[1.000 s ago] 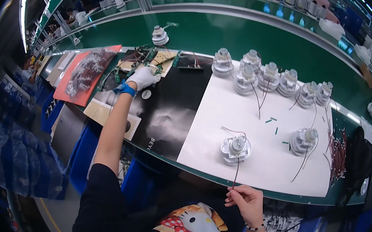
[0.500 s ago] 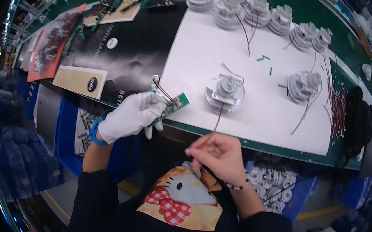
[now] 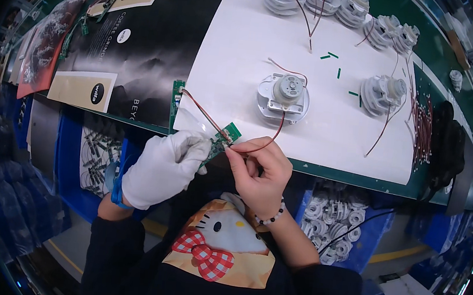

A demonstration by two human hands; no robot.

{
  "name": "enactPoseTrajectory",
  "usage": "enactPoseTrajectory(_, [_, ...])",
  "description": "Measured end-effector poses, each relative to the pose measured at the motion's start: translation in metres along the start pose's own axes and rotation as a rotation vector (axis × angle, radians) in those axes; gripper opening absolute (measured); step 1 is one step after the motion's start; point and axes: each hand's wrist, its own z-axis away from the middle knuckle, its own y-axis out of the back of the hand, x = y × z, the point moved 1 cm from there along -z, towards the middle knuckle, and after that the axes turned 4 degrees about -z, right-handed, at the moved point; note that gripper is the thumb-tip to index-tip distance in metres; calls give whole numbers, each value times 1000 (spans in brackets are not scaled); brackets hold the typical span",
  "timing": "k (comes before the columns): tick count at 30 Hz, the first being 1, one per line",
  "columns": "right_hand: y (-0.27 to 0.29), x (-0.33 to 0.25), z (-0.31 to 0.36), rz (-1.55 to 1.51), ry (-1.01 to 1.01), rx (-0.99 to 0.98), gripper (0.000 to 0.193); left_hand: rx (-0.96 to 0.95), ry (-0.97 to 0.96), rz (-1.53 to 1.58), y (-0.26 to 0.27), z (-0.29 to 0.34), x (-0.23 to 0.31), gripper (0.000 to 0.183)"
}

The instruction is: The person assembles small electronic components on a factory assembly line. They pick up white circular motor-like units, connect wires to green circuit boards, and place the finished assemblies onto a moving conveyor belt. The process is repetitive, involving handling multiple units one by one.

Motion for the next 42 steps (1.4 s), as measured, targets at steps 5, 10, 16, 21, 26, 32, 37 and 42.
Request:
enactPoseTrajectory(5, [-1,-3,-1,113,63,1,10,118,-210,-266,-7,7,-5,14])
enactPoseTrajectory(10, [0,-4,-1,148,130,-12,9,136,-269,-333,-9,10,-2,18])
enactPoseTrajectory(16, [5,-8,-6,266,198,-120,9,183,-310,-347,-10,9,-5,18])
enactPoseTrajectory(21, [6,-14,-7,395,231,-174,12,154,-336,-399,-12,10,-3,19])
enactPoseTrajectory(26, [9,-14,-9,397,340,-180,14,68,-282,-120,-14,9,-7,17])
enactPoseTrajectory(32, [15,-8,-5,323,358,-121,14,104,-286,-100,-21,9,-8,16])
enactPoseTrajectory(37, [9,-14,-3,453,355,-100,13,93,-313,-182,-20,11,-7,16])
enactPoseTrajectory(42, [10,-13,-1,396,277,-102,11,33,-275,-21,-15,11,-7,18])
